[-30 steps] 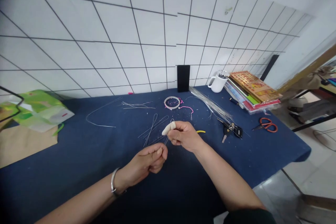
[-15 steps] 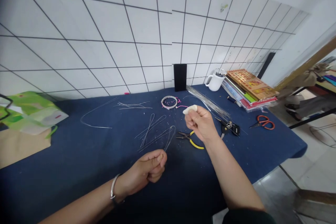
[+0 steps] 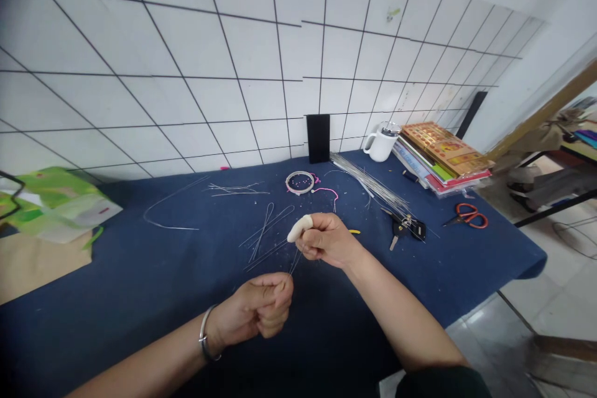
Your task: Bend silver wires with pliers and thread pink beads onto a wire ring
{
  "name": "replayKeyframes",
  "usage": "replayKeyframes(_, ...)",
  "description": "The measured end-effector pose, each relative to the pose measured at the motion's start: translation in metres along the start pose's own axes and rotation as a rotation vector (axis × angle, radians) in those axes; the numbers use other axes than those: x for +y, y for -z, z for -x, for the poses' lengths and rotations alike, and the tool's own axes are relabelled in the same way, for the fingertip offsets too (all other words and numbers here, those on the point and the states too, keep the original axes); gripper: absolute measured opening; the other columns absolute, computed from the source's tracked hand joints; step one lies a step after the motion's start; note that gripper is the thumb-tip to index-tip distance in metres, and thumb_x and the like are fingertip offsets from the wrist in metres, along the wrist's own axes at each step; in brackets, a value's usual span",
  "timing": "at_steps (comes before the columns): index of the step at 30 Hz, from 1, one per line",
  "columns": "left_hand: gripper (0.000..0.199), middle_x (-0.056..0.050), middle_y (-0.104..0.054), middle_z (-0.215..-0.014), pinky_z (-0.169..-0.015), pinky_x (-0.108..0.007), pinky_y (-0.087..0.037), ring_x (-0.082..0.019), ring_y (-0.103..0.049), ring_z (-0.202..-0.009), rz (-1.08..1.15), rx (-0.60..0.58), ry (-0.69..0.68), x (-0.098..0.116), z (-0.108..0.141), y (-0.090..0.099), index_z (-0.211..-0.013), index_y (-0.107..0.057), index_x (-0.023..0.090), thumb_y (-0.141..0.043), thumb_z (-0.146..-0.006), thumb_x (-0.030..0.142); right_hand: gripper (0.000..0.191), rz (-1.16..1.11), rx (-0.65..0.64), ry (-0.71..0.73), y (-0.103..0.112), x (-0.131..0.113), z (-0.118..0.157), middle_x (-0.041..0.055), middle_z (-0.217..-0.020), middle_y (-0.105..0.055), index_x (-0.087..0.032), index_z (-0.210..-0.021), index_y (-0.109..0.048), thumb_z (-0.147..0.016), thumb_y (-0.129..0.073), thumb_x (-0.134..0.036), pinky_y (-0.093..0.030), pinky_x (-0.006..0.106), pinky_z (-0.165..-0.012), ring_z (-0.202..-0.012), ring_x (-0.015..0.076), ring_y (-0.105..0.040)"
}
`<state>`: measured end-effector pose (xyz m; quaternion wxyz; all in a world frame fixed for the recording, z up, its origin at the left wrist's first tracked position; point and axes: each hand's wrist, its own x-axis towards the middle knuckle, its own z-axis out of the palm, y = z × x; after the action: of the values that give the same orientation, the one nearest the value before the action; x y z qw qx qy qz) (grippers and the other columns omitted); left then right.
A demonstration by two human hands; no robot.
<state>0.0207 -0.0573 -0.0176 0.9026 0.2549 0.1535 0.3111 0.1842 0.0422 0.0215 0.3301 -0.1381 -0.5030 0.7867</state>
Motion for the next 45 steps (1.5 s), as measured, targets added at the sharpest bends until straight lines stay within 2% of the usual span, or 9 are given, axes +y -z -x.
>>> replayKeyframes(15, 0.023, 0.008, -0.024, -0.050, -0.041, -0.018, -0.016, -0.004, -0.017, -0.042, -0.143, 0.113, -0.113, 0.000, -0.003, 0.002, -0.070, -0.043, 0.015, -0.040, -0.088, 0.029, 0.021, 0.080, 0.237, 0.071, -0.004, 0.001, 0.000, -0.0064, -0.043, -0.040, -0.013, -0.071, -0.065, -0.072, -0.066, -0.034, -0.019, 0.018, -0.039, -0.038, 0.0026, -0.029)
replayKeyframes(19, 0.024, 0.003, -0.045, -0.052, -0.052, -0.022, -0.033, -0.006, -0.040, -0.046, -0.494, 0.135, -0.119, 0.017, -0.001, 0.000, -0.079, -0.052, 0.012, -0.040, -0.089, 0.031, 0.020, 0.155, 0.251, 0.071, -0.003, 0.003, 0.001, -0.0054, -0.045, -0.042, -0.012, -0.071, -0.066, -0.072, -0.066, -0.032, -0.020, 0.018, -0.039, -0.039, 0.0035, -0.031)
replayKeyframes(22, 0.024, -0.007, -0.060, -0.074, -0.068, -0.030, -0.040, -0.014, -0.056, -0.067, -0.625, 0.095, -0.109, 0.030, 0.001, -0.003, -0.092, -0.054, 0.011, -0.043, -0.088, 0.031, 0.019, 0.295, 0.228, 0.036, -0.007, 0.006, 0.002, -0.0046, -0.046, -0.046, -0.012, -0.072, -0.066, -0.073, -0.064, -0.031, -0.025, 0.019, -0.039, -0.041, 0.0043, -0.036)
replayKeyframes(25, 0.024, -0.005, -0.058, -0.076, -0.062, -0.027, -0.040, -0.011, -0.053, -0.062, -0.583, 0.226, -0.174, 0.033, 0.002, -0.004, -0.095, -0.055, 0.012, -0.043, -0.087, 0.032, 0.019, 0.426, 0.134, -0.030, -0.015, 0.013, 0.002, -0.0025, -0.051, -0.053, -0.012, -0.071, -0.065, -0.076, -0.062, -0.030, -0.032, 0.019, -0.043, -0.045, 0.0060, -0.044)
replayKeyframes(29, 0.023, 0.003, -0.043, -0.061, -0.044, -0.018, -0.023, -0.004, -0.031, -0.047, -0.447, 0.392, -0.189, 0.027, 0.004, -0.009, -0.088, -0.055, 0.014, -0.043, -0.087, 0.034, 0.022, 0.525, 0.093, -0.039, -0.022, 0.015, -0.001, -0.0019, -0.056, -0.055, -0.013, -0.076, -0.064, -0.079, -0.057, -0.034, -0.036, 0.020, -0.047, -0.050, 0.0076, -0.049)
replayKeyframes(34, 0.025, 0.003, -0.041, -0.063, -0.044, -0.019, -0.018, -0.004, -0.026, -0.048, -0.487, 0.532, -0.270, 0.027, 0.007, -0.014, -0.086, -0.054, 0.016, -0.043, -0.087, 0.037, 0.038, 1.075, 0.147, -0.109, -0.006, 0.000, 0.012, 0.0031, -0.075, -0.059, -0.016, -0.083, -0.062, -0.087, -0.038, -0.044, -0.044, 0.026, -0.060, -0.063, 0.0114, -0.054)
replayKeyframes(39, 0.025, 0.002, -0.045, -0.068, -0.047, -0.018, -0.026, -0.005, -0.033, -0.052, -0.549, 0.688, -0.376, 0.033, 0.006, -0.005, -0.085, -0.053, 0.017, -0.041, -0.087, 0.039, 0.058, 1.960, 0.249, -0.154, 0.037, 0.005, 0.060, 0.0179, -0.123, -0.045, -0.015, -0.116, -0.051, -0.074, -0.054, -0.054, -0.032, 0.050, -0.087, -0.113, 0.0337, -0.037)
replayKeyframes(42, 0.025, 0.001, -0.048, -0.071, -0.049, -0.019, -0.031, -0.007, -0.037, -0.055, -0.607, 0.709, -0.411, 0.035, 0.006, 0.000, -0.086, -0.054, 0.017, -0.040, -0.087, 0.038, 0.041, 2.102, 0.206, -0.197, 0.060, 0.018, 0.083, 0.0175, -0.118, -0.048, -0.015, -0.116, -0.051, -0.083, -0.047, -0.039, -0.035, 0.046, -0.084, -0.107, 0.0305, -0.042)
replayKeyframes(45, 0.024, 0.000, -0.050, -0.073, -0.051, -0.020, -0.033, -0.008, -0.040, -0.057, -0.703, 0.748, -0.425, 0.037, 0.006, 0.001, -0.088, -0.054, 0.017, -0.040, -0.086, 0.037, 0.030, 2.102, 0.294, -0.198, 0.064, 0.022, 0.089, 0.0183, -0.106, -0.052, -0.012, -0.110, -0.055, -0.085, -0.043, -0.023, -0.036, 0.045, -0.080, -0.097, 0.0290, -0.045)
